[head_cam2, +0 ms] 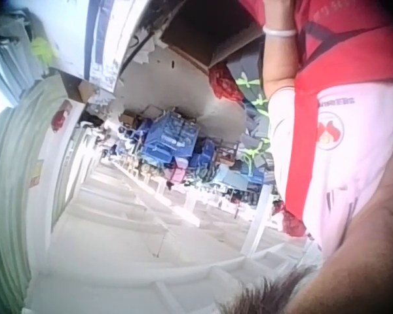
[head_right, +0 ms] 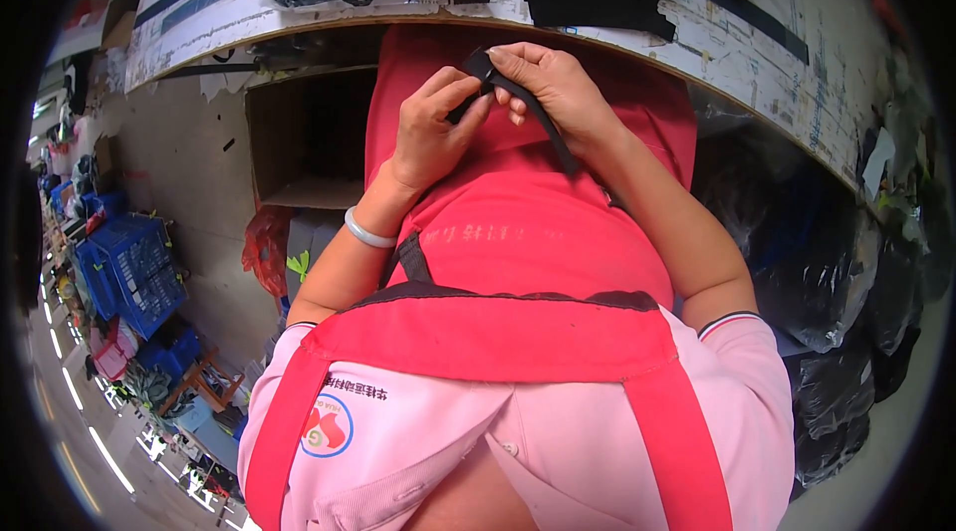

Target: Attaching plastic buckles to black nylon straps.

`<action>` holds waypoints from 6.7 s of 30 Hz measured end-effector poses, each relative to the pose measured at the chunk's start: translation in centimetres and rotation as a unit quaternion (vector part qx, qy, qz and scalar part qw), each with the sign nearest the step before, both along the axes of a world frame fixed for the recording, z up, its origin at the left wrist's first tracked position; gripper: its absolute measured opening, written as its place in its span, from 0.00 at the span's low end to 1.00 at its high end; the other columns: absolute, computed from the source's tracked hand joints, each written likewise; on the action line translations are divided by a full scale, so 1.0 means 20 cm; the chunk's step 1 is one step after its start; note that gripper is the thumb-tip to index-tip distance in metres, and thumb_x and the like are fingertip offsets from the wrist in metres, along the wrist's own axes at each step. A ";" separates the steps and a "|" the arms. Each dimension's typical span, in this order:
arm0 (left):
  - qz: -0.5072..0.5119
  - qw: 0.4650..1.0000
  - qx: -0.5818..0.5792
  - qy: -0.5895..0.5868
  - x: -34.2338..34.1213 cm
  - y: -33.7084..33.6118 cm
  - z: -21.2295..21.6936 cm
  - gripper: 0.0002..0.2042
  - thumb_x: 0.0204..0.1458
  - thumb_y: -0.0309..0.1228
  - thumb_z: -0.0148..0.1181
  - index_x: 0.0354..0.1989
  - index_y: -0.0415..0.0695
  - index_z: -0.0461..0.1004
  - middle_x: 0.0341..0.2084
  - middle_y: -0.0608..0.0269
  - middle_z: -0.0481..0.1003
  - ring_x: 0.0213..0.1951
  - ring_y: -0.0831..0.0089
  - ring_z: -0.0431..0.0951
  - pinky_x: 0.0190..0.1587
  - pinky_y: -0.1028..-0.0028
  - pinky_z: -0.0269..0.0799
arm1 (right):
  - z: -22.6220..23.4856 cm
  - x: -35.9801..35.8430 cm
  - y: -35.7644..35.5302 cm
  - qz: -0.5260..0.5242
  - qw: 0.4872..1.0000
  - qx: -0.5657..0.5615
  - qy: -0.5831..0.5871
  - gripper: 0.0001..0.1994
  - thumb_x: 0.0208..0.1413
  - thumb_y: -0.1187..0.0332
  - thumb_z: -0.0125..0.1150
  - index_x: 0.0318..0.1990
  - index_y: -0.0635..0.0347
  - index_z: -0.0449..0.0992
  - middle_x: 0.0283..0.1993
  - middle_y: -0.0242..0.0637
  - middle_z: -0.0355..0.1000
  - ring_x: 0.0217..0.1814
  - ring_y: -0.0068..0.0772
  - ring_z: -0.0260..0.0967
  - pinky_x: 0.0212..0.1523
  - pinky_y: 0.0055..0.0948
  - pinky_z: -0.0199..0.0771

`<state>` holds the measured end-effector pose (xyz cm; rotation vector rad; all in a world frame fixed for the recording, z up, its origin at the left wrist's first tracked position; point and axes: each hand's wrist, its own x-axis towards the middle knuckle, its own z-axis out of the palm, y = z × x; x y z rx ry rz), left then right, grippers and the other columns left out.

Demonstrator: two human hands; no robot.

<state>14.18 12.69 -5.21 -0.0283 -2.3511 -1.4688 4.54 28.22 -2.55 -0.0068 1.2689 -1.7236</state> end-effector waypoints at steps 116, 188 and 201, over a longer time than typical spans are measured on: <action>0.051 0.826 0.531 -0.181 0.15 0.03 -0.08 0.13 0.60 0.29 0.50 0.52 0.40 0.71 0.30 0.64 0.74 0.21 0.78 0.73 0.18 0.80 0.66 | 0.03 0.10 -0.10 0.201 0.916 0.201 0.282 0.11 0.58 0.65 0.59 0.38 0.65 0.76 0.25 0.29 0.71 0.25 0.18 0.68 0.25 0.20 0.67; 0.025 0.862 0.452 -0.229 -0.09 0.02 0.10 0.06 0.54 0.27 0.62 0.36 0.38 0.77 0.22 0.73 0.73 0.22 0.88 0.67 0.24 0.86 0.59 | 0.15 0.00 0.09 0.018 0.995 0.083 0.046 0.10 0.62 0.63 0.57 0.33 0.60 0.74 0.20 0.23 0.67 0.18 0.10 0.60 0.18 0.13 0.60; 0.011 1.000 -0.004 -0.012 -0.07 0.01 0.06 0.07 0.48 0.21 0.63 0.36 0.37 0.77 0.24 0.60 0.75 0.24 0.73 0.75 0.26 0.76 0.68 | 0.02 -0.02 0.05 -0.067 0.997 0.015 0.037 0.15 0.62 0.61 0.57 0.46 0.64 0.72 0.30 0.34 0.74 0.26 0.18 0.70 0.24 0.16 0.71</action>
